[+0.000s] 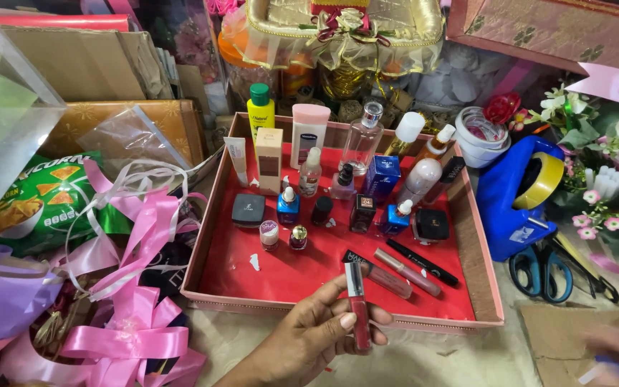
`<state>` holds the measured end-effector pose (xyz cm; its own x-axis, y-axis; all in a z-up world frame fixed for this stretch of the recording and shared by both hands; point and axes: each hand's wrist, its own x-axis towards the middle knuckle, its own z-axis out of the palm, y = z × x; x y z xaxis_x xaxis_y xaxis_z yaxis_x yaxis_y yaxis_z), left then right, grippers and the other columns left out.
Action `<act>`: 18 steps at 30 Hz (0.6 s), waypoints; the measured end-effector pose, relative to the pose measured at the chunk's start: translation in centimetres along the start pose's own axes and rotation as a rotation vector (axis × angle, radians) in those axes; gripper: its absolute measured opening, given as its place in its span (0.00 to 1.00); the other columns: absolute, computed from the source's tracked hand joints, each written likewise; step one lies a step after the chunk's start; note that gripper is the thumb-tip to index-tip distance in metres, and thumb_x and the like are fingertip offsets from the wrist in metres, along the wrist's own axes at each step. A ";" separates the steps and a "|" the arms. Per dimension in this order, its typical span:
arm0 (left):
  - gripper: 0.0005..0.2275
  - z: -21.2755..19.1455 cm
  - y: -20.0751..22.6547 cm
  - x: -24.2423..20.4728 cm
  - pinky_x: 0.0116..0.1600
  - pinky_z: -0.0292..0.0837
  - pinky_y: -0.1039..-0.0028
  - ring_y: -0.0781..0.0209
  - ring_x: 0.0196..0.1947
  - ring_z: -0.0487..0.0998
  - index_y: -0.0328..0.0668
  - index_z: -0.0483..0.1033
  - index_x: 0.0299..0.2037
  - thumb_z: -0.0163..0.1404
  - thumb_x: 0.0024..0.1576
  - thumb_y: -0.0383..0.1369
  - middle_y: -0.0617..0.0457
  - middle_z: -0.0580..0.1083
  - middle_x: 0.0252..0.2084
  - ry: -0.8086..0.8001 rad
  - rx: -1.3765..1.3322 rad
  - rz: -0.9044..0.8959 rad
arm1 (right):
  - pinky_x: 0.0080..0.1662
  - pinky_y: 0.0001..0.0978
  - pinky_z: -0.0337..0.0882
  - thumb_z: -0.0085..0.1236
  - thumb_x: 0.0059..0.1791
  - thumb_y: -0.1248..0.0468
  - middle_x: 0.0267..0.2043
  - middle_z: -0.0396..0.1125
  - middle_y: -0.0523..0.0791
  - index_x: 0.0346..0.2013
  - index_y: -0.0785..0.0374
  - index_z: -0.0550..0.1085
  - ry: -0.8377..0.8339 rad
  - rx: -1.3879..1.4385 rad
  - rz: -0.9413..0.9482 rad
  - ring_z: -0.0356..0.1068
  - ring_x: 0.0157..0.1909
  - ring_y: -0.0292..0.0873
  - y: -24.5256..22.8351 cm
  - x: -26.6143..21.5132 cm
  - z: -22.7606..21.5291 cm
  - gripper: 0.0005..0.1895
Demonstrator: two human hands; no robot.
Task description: Applying glue to the base of cosmetic items and arranging them in a red tray for a gift display.
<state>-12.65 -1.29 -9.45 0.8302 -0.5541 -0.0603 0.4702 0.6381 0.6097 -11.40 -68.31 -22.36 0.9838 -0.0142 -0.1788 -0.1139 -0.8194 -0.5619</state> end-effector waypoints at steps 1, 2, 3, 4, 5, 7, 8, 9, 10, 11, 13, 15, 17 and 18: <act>0.30 -0.1 -0.2 0.0 0.54 0.75 0.65 0.51 0.49 0.81 0.46 0.53 0.76 0.49 0.63 0.32 0.40 0.76 0.55 0.001 0.002 0.000 | 0.67 0.40 0.73 0.71 0.36 0.68 0.62 0.75 0.45 0.56 0.57 0.82 -0.001 0.002 -0.001 0.76 0.63 0.43 -8.6 2.3 3.6 0.32; 0.28 -0.1 -0.4 0.0 0.55 0.75 0.64 0.50 0.49 0.81 0.44 0.54 0.74 0.48 0.63 0.32 0.39 0.76 0.55 0.009 0.023 0.015 | 0.62 0.42 0.72 0.65 0.39 0.52 0.62 0.74 0.38 0.61 0.46 0.76 -0.109 -0.187 -0.290 0.76 0.61 0.39 -17.7 1.9 6.4 0.33; 0.26 -0.2 -0.6 0.1 0.55 0.75 0.63 0.50 0.49 0.81 0.41 0.56 0.73 0.48 0.63 0.31 0.38 0.76 0.55 0.015 0.044 0.031 | 0.57 0.45 0.71 0.58 0.43 0.37 0.63 0.73 0.31 0.66 0.36 0.70 -0.207 -0.372 -0.583 0.75 0.60 0.36 -26.7 -0.8 8.2 0.37; 0.26 -0.3 -0.6 0.1 0.55 0.75 0.63 0.50 0.49 0.81 0.41 0.56 0.73 0.48 0.63 0.31 0.38 0.76 0.55 0.015 0.046 0.032 | 0.57 0.45 0.71 0.58 0.43 0.37 0.63 0.73 0.31 0.66 0.36 0.70 -0.206 -0.372 -0.585 0.75 0.60 0.36 -33.3 -2.1 10.2 0.37; 0.27 -0.4 -0.7 0.1 0.57 0.75 0.62 0.50 0.49 0.81 0.42 0.57 0.72 0.50 0.63 0.34 0.39 0.76 0.56 0.009 0.079 0.053 | 0.52 0.38 0.73 0.54 0.46 0.43 0.55 0.76 0.33 0.56 0.41 0.76 0.028 -0.181 -0.503 0.77 0.55 0.36 -40.2 -4.2 11.3 0.25; 0.27 -0.4 -0.7 0.1 0.58 0.76 0.62 0.51 0.50 0.82 0.43 0.57 0.71 0.51 0.62 0.38 0.40 0.77 0.56 0.005 0.112 0.078 | 0.48 0.31 0.76 0.50 0.48 0.50 0.46 0.79 0.35 0.47 0.45 0.83 0.256 0.011 -0.414 0.79 0.50 0.35 -48.1 -6.8 12.3 0.18; 0.29 -0.4 -0.7 0.1 0.55 0.77 0.66 0.58 0.46 0.80 0.44 0.58 0.73 0.53 0.61 0.36 0.46 0.77 0.51 0.056 0.106 0.077 | 0.47 0.30 0.75 0.49 0.50 0.52 0.45 0.77 0.38 0.45 0.49 0.82 0.259 0.067 -0.485 0.78 0.48 0.36 -49.1 -6.4 12.7 0.17; 0.32 -0.4 -0.6 0.2 0.52 0.79 0.71 0.66 0.42 0.79 0.46 0.58 0.75 0.54 0.60 0.35 0.52 0.77 0.47 0.108 0.100 0.078 | 0.47 0.29 0.74 0.48 0.52 0.53 0.44 0.75 0.40 0.44 0.52 0.81 0.261 0.123 -0.556 0.77 0.46 0.37 -50.1 -6.0 13.0 0.16; 0.32 -0.4 -0.5 0.1 0.52 0.79 0.71 0.66 0.42 0.79 0.46 0.58 0.75 0.54 0.60 0.35 0.52 0.77 0.47 0.112 0.100 0.083 | 0.47 0.29 0.74 0.48 0.52 0.53 0.44 0.75 0.40 0.44 0.52 0.81 0.257 0.124 -0.561 0.77 0.46 0.37 -50.4 -5.7 13.3 0.16; 0.29 -0.3 -0.4 0.1 0.53 0.79 0.70 0.66 0.44 0.77 0.44 0.60 0.73 0.54 0.61 0.33 0.52 0.76 0.47 0.101 0.118 0.099 | 0.46 0.29 0.74 0.48 0.52 0.54 0.43 0.75 0.41 0.43 0.54 0.80 0.290 0.136 -0.618 0.77 0.44 0.38 -50.7 -5.5 13.6 0.15; 0.26 -0.4 -0.6 0.1 0.54 0.78 0.69 0.66 0.46 0.75 0.42 0.61 0.71 0.53 0.61 0.32 0.52 0.74 0.47 0.089 0.134 0.114 | 0.45 0.29 0.75 0.48 0.53 0.55 0.42 0.75 0.42 0.42 0.56 0.79 0.321 0.146 -0.674 0.76 0.43 0.39 -50.9 -5.3 14.2 0.14; 0.27 -0.7 -1.0 0.3 0.48 0.78 0.74 0.67 0.41 0.77 0.42 0.63 0.70 0.55 0.59 0.32 0.52 0.76 0.46 0.153 0.173 0.123 | 0.47 0.30 0.75 0.49 0.52 0.54 0.42 0.76 0.43 0.42 0.57 0.77 0.386 0.162 -0.624 0.77 0.44 0.40 -50.7 -5.3 14.8 0.13; 0.28 -0.6 -1.2 0.4 0.47 0.79 0.74 0.66 0.41 0.78 0.42 0.64 0.70 0.57 0.58 0.32 0.51 0.76 0.44 0.181 0.183 0.130 | 0.45 0.29 0.75 0.50 0.52 0.55 0.41 0.76 0.42 0.41 0.57 0.78 0.407 0.194 -0.591 0.77 0.43 0.40 -51.2 -5.6 15.2 0.12; 0.29 -0.6 -1.3 0.4 0.46 0.81 0.73 0.66 0.40 0.78 0.41 0.65 0.70 0.58 0.57 0.31 0.51 0.77 0.43 0.209 0.195 0.138 | 0.43 0.27 0.75 0.51 0.51 0.56 0.40 0.76 0.42 0.40 0.58 0.78 0.428 0.227 -0.559 0.77 0.42 0.39 -51.4 -5.7 15.4 0.12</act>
<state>-12.74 -2.03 -10.75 0.9353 -0.3345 -0.1155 0.2994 0.5741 0.7621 -13.28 -17.29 -4.93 0.8657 0.1104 0.4882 0.4403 -0.6320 -0.6378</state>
